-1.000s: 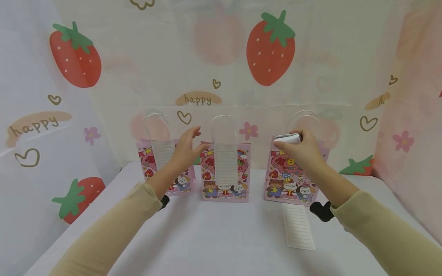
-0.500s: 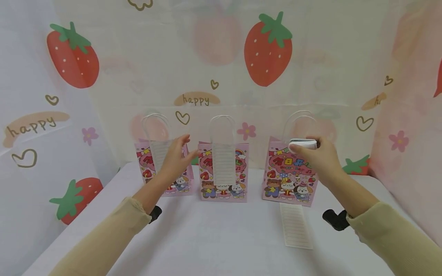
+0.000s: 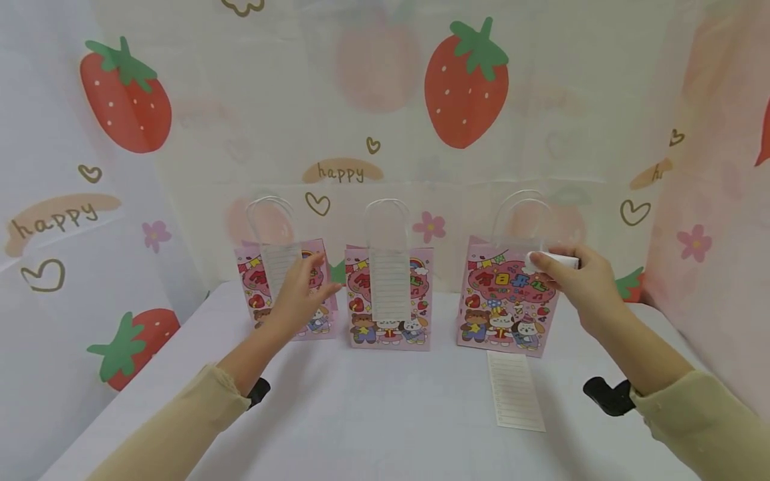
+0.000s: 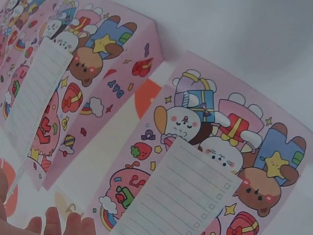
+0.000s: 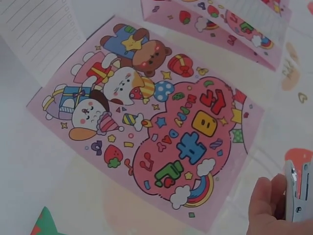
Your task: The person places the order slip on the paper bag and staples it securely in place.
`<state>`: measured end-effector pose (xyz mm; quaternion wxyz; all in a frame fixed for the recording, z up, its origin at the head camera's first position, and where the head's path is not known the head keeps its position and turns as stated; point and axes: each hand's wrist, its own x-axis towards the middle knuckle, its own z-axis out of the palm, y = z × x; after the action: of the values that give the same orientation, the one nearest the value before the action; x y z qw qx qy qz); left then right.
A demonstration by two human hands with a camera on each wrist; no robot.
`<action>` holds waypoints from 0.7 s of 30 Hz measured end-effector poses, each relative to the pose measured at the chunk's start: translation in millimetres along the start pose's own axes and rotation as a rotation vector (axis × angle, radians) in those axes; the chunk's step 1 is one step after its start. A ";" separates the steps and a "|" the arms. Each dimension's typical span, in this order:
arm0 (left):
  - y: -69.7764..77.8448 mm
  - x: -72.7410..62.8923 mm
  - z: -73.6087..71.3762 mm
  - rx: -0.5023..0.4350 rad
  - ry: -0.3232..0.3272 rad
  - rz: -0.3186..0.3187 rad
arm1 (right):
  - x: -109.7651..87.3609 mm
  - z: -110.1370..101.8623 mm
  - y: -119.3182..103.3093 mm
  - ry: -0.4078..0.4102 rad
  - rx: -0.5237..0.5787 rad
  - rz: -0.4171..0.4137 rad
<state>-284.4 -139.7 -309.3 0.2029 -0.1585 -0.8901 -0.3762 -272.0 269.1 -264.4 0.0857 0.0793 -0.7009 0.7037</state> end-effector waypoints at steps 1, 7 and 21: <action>-0.9 -1.7 -0.1 0.005 0.002 0.003 | -0.8 -1.4 0.3 0.003 -0.029 0.006; -5.6 -9.9 -0.9 0.003 -0.002 -0.023 | -3.1 -13.0 4.2 -0.002 -0.150 0.015; -15.1 -23.1 0.8 -0.003 -0.060 -0.104 | -12.7 -39.6 17.0 -0.024 -0.069 0.040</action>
<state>-271.1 -152.2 -330.1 0.1560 -0.1234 -0.9022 -0.3828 -263.3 308.5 -284.2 0.0660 0.0706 -0.7272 0.6796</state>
